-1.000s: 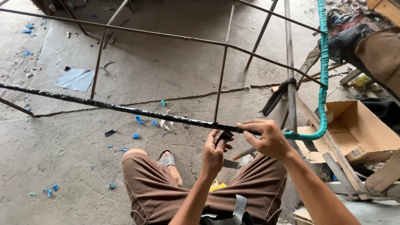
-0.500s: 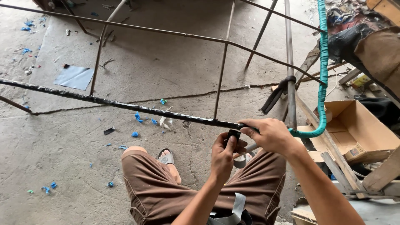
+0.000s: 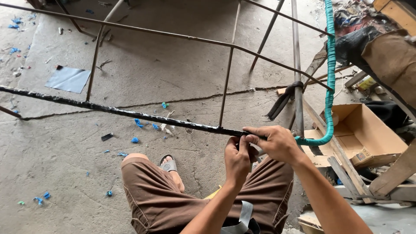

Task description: Wrapping a metal furniture frame with protective tape and cutting fabric to size with scissors.

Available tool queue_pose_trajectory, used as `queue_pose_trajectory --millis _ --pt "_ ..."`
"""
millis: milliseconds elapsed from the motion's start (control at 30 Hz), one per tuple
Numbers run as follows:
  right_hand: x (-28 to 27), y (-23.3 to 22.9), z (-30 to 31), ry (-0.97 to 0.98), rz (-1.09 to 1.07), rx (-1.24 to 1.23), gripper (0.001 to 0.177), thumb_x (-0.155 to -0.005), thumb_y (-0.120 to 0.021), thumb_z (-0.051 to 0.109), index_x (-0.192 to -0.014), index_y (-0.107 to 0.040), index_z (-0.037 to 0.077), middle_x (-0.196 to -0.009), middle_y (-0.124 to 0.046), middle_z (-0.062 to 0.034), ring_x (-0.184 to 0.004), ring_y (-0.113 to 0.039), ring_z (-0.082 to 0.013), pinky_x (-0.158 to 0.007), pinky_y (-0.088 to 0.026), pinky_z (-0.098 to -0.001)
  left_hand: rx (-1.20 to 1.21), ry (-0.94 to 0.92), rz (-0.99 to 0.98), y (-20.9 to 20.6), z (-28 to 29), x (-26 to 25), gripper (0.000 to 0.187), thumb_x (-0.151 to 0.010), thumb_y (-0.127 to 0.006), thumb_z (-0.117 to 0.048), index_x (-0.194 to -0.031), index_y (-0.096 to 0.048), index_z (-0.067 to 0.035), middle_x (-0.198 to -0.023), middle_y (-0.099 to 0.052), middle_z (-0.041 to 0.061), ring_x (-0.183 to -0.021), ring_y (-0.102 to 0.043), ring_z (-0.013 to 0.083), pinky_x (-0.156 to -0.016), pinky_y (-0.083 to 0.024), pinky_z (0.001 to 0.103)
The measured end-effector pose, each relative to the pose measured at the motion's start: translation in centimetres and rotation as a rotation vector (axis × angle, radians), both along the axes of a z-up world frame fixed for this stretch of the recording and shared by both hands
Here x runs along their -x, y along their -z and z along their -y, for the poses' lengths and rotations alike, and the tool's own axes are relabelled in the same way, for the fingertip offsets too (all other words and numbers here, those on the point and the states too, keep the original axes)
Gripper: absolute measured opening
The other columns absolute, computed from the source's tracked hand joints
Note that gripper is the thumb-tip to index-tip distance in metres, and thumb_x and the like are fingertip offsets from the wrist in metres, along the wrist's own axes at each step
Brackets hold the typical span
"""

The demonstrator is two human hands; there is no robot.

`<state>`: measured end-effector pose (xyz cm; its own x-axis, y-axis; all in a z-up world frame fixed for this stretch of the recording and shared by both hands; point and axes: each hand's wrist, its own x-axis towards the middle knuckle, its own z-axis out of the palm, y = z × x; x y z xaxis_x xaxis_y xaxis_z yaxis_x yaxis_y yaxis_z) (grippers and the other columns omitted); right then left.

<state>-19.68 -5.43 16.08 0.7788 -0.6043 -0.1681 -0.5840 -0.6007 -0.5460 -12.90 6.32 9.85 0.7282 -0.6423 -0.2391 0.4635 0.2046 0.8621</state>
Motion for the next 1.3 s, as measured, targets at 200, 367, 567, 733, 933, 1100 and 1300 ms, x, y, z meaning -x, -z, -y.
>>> queue_pose_trajectory --millis 200,367,567,733,933,1100,1300 --pt "-0.7 2.8 1.1 -0.051 0.022 0.038 0.037 -0.092 -0.064 0.052 -0.122 -0.079 0.036 -0.115 -0.083 0.0004 -0.036 -0.043 -0.0099 -0.033 -0.025 -0.0274 -0.183 0.276 0.400 7.8 -4.5 0.2 0.057 -0.110 -0.034 -0.051 -0.080 -0.061 -0.012 -0.067 -0.053 0.000 -0.060 -0.046 0.0134 -0.055 -0.035 0.035" --pt "-0.4 4.4 -0.5 0.011 -0.046 0.033 0.032 -0.091 -0.070 0.050 -0.112 -0.082 0.029 -0.073 -0.080 -0.0015 -0.068 -0.065 -0.0241 -0.066 -0.046 -0.0407 -0.536 0.268 0.736 15.6 -2.2 -3.9 0.054 -0.107 -0.038 -0.053 -0.076 -0.058 -0.013 -0.064 -0.065 0.012 -0.066 -0.065 0.0380 -0.063 -0.047 0.052" --pt "-1.4 0.0 -0.2 0.066 -0.114 -0.017 0.026 -0.089 -0.070 0.050 -0.104 -0.078 0.031 -0.082 -0.082 0.0013 -0.094 -0.077 -0.0331 -0.091 -0.056 -0.0500 -0.364 0.043 1.315 12.5 8.5 -9.9 0.020 -0.093 -0.062 -0.033 -0.082 -0.049 -0.023 -0.063 -0.059 0.007 -0.067 -0.071 0.0330 -0.062 -0.054 0.048" --pt "-0.6 1.3 0.2 0.104 -0.036 -0.027 0.026 -0.087 -0.072 0.058 -0.097 -0.079 0.036 -0.085 -0.080 -0.0013 -0.100 -0.073 -0.0362 -0.090 -0.056 -0.0503 -0.135 -0.016 1.099 10.4 6.9 -7.1 0.012 -0.101 -0.047 -0.021 -0.095 -0.058 -0.020 -0.071 -0.057 0.012 -0.076 -0.066 0.0369 -0.072 -0.053 0.046" --pt "0.9 5.5 0.2 0.018 0.299 0.063 0.008 -0.089 -0.080 0.037 -0.088 -0.080 0.029 -0.083 -0.080 -0.0019 -0.088 -0.077 -0.0345 -0.076 -0.059 -0.0453 -0.439 -0.021 1.048 3.9 -3.3 -4.0 0.028 -0.100 -0.066 -0.035 -0.080 -0.067 -0.016 -0.057 -0.061 0.010 -0.065 -0.068 0.0391 -0.066 -0.055 0.044" --pt "1.0 6.3 1.1 -0.102 0.493 0.245 0.013 -0.091 -0.080 0.022 -0.103 -0.084 0.025 -0.100 -0.083 0.0011 -0.094 -0.077 -0.0289 -0.077 -0.061 -0.0392 -0.224 0.117 0.724 -0.8 -1.3 -4.9 0.025 -0.100 -0.068 -0.025 -0.120 -0.074 -0.013 -0.077 -0.075 0.016 -0.065 -0.074 0.0298 -0.065 -0.059 0.040" --pt "1.4 6.1 0.1 -0.184 0.600 0.346 0.020 -0.095 -0.071 0.014 -0.108 -0.083 0.022 -0.103 -0.082 0.0004 -0.089 -0.077 -0.0287 -0.074 -0.060 -0.0366 0.049 0.320 0.179 0.1 -2.6 -3.2 0.062 -0.107 -0.049 -0.057 -0.096 -0.075 -0.002 -0.049 -0.062 0.014 -0.040 -0.062 0.0182 -0.042 -0.051 0.028"
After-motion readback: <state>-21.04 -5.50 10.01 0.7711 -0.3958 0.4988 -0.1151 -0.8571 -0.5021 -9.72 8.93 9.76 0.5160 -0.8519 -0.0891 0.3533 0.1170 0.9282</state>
